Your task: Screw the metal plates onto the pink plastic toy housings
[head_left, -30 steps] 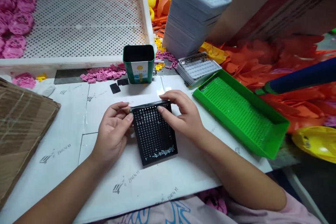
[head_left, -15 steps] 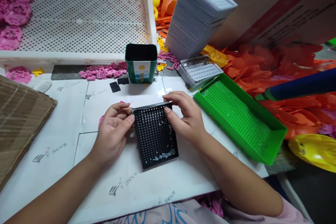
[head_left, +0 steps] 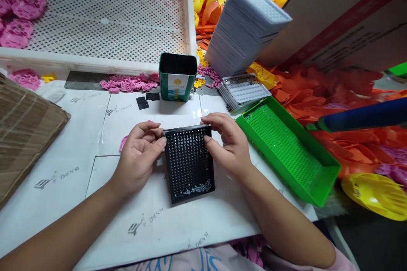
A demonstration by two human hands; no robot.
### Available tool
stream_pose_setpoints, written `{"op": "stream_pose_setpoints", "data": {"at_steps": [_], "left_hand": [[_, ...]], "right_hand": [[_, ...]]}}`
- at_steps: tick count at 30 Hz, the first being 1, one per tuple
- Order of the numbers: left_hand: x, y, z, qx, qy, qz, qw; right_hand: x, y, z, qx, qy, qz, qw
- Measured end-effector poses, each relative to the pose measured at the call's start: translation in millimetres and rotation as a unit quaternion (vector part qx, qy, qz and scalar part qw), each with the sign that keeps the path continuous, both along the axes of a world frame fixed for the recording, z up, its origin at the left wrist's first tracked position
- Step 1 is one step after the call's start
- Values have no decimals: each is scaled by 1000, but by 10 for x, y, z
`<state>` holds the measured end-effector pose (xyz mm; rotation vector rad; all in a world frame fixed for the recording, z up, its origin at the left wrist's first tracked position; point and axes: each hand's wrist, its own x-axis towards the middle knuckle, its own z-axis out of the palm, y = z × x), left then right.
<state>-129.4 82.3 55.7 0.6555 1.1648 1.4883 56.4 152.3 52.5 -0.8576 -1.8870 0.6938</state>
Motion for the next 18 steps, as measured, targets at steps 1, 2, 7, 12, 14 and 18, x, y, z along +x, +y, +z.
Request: {"op": "stream_pose_setpoints", "data": {"at_steps": [1,2,7,12,14,18], "left_hand": [[2,3,0,-2,-4,0,1000],[4,6,-1,-3,-7,0,1000],[19,21,-18,-10,-29,8,1000],[23,41,-52,-14,-5,16,1000],[19,42,-65,-8,20,12,1000],[17,9,-37,0,86,30,996]], "right_hand": [[2,4,-3,-6,3,-3,1000],[4,8,-6,-14,6,-6,1000],[2,19,-11,-88,20,-8,996],[-12,80,-37,-125,19,-10,992],[-12,115,-59,-109,20,-9,994],[-5,166,-88,-80,30,-6,996]]}}
